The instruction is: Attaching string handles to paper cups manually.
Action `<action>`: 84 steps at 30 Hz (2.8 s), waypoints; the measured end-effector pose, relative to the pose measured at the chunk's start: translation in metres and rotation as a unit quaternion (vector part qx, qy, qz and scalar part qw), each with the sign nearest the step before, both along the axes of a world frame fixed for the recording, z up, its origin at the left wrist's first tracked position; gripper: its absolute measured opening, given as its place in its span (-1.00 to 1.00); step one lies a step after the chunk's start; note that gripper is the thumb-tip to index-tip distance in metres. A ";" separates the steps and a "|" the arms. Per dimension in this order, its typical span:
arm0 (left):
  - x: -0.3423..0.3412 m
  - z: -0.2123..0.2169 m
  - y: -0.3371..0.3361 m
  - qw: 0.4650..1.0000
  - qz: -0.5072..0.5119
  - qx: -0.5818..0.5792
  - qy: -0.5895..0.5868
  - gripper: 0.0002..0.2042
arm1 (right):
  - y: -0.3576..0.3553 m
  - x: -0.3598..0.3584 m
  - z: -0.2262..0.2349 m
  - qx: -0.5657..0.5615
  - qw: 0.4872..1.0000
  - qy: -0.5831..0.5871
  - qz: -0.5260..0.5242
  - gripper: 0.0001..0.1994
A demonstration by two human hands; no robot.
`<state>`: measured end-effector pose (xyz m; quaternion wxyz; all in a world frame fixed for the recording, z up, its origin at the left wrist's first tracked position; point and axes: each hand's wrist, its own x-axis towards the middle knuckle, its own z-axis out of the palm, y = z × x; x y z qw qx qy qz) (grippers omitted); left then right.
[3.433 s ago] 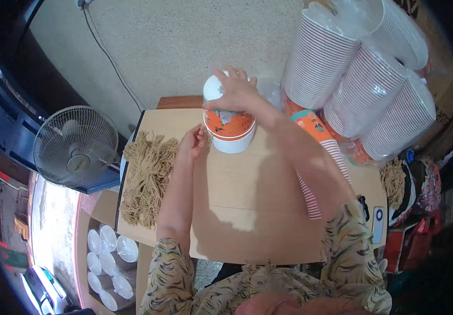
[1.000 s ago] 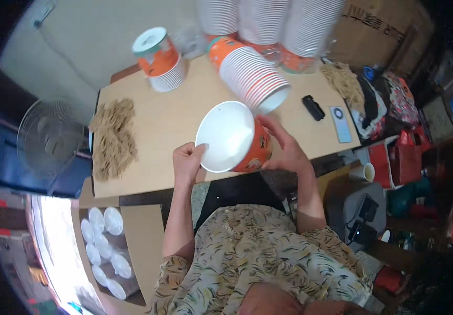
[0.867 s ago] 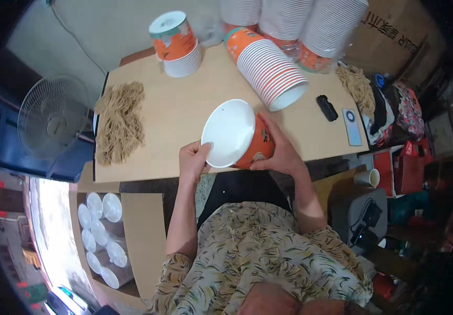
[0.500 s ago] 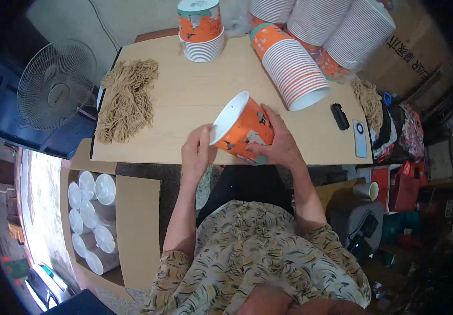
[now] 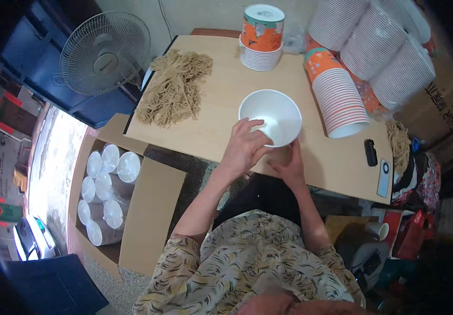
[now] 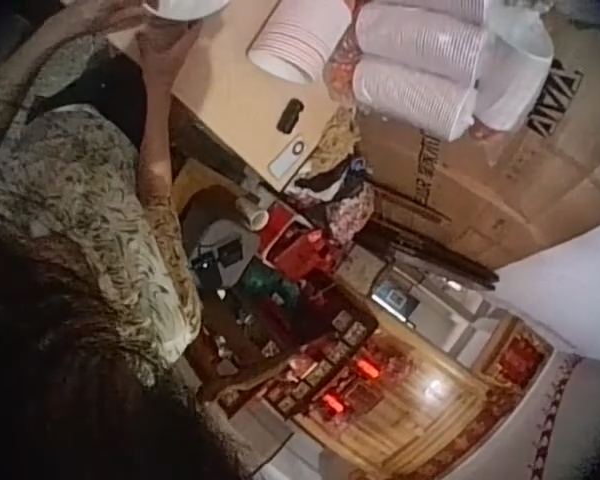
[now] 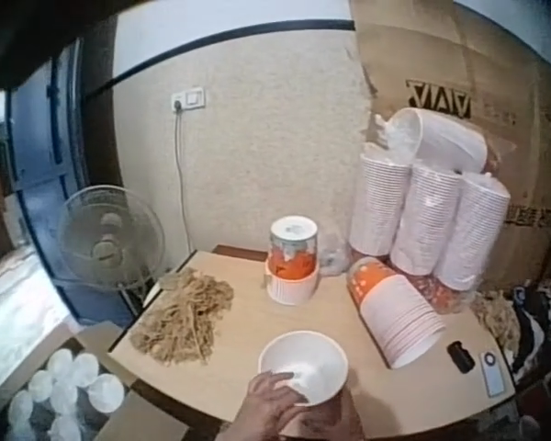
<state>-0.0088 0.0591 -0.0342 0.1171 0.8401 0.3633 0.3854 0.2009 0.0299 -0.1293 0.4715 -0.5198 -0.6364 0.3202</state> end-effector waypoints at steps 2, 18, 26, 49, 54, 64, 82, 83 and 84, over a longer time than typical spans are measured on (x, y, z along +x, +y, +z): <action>-0.003 -0.002 0.003 1.000 0.013 -0.004 -0.022 -0.77 | -0.002 -0.006 -0.010 0.008 1.000 -0.001 -0.021 0.03; -0.143 -0.090 0.108 0.886 0.408 -0.070 -0.208 -0.83 | -0.004 -0.003 -0.023 0.041 0.992 -0.084 -0.087 -0.42; -0.146 -0.090 0.102 0.894 0.408 -0.031 -0.185 -0.85 | -0.004 -0.007 -0.014 0.052 0.992 -0.077 -0.082 -0.50; -0.025 -0.036 -0.098 0.926 -0.023 -0.357 -0.119 -0.99 | -0.049 -0.039 0.066 0.169 0.974 -0.024 0.147 -0.77; -0.005 -0.005 -0.102 0.933 -0.047 -0.342 -0.099 -0.91 | -0.067 -0.027 0.058 -0.084 0.964 0.063 0.243 -0.65; -0.021 -0.008 -0.085 0.851 -0.110 -0.494 -0.138 -0.91 | -0.088 0.028 0.070 -0.172 0.974 0.108 0.100 -0.84; 0.032 0.008 -0.065 0.941 -0.090 -0.322 -0.058 -0.88 | -0.077 0.034 0.042 -0.185 0.934 0.223 0.210 -0.70; 0.031 0.007 -0.064 0.941 -0.089 -0.323 -0.057 -0.88 | -0.079 0.036 0.044 -0.254 0.905 0.265 0.217 -0.75; 0.031 0.006 -0.063 0.942 -0.087 -0.317 -0.062 -0.86 | -0.081 0.035 0.046 -0.254 0.904 0.266 0.216 -0.75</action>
